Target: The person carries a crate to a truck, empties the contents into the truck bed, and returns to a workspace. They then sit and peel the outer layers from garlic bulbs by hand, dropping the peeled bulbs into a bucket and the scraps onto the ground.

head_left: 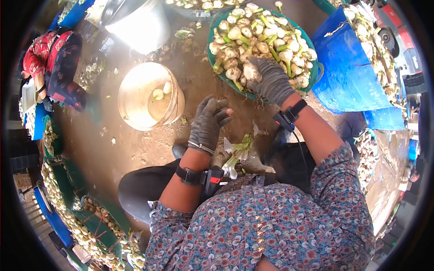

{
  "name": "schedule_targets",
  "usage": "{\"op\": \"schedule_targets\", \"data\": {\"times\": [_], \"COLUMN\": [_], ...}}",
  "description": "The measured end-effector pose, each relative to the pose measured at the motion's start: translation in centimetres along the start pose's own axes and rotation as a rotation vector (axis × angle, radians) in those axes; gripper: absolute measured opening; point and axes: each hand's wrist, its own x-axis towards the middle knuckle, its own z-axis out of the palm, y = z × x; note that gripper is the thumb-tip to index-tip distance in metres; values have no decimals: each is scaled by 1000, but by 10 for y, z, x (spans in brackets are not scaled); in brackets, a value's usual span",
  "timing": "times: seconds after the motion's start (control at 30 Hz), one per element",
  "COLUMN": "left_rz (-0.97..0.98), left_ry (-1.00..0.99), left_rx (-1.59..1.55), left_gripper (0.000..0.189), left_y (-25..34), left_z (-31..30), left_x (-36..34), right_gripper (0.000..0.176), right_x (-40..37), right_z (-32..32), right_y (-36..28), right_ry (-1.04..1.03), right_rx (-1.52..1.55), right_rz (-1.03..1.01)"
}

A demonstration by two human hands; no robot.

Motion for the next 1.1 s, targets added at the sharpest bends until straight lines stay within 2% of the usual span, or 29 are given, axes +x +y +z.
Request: {"op": "schedule_targets", "data": {"times": [0.03,0.1,0.13,0.23,0.27,0.37,0.4,0.5,0.6,0.7,0.77,0.83,0.87,0.93,0.97,1.0,1.07,1.1], "left_rz": [-13,-21,-64,39,74,193,214,273,341,377,360,334,322,297,286,307,160,80], "left_ry": [-33,-102,-273,-341,-297,-220,-196,-140,-122,-164,-227,-302,-339,-419,-458,-446,-457,-462], "left_rx": [-24,-71,-123,-178,-121,43,67,132,191,266,305,282,270,198,162,231,3,-107], "left_gripper": [47,60,61,57,49,45,44,44,48,51,54,55,56,59,62,64,68,70], "left_y": [-1,2,4,2,3,0,-1,-6,-13,-16,-10,-3,0,2,1,-3,5,7], "left_z": [7,19,18,27,29,33,34,39,40,33,32,35,35,28,24,16,19,19], "left_x": [-5,-12,-9,-20,-29,-44,-47,-57,-58,-56,-65,-76,-79,-76,-74,-69,-68,-67], "right_gripper": [65,67,68,69,63,52,35,20,14,11,12,14,15,21,27,28,31,32], "right_x": [-9,-32,-45,-70,-77,-92,-93,-99,-104,-106,-110,-112,-110,-97,-93,-96,-109,-112], "right_z": [-10,-23,-25,-24,-31,-41,-41,-51,-52,-56,-55,-48,-41,-44,-49,-50,-43,-53], "right_y": [-16,-47,-60,-85,-91,-94,-92,-95,-102,-110,-107,-85,-55,-6,11,20,25,-2], "right_ry": [103,105,109,54,81,238,304,285,325,263,280,315,344,244,107,249,508,500], "right_rx": [59,306,430,479,433,331,451,170,9,-12,162,210,173,158,177,106,-24,118], "right_rz": [-72,-98,-107,-86,-83,-90,-85,-130,-148,-60,137,212,186,487,812,672,392,297]}}
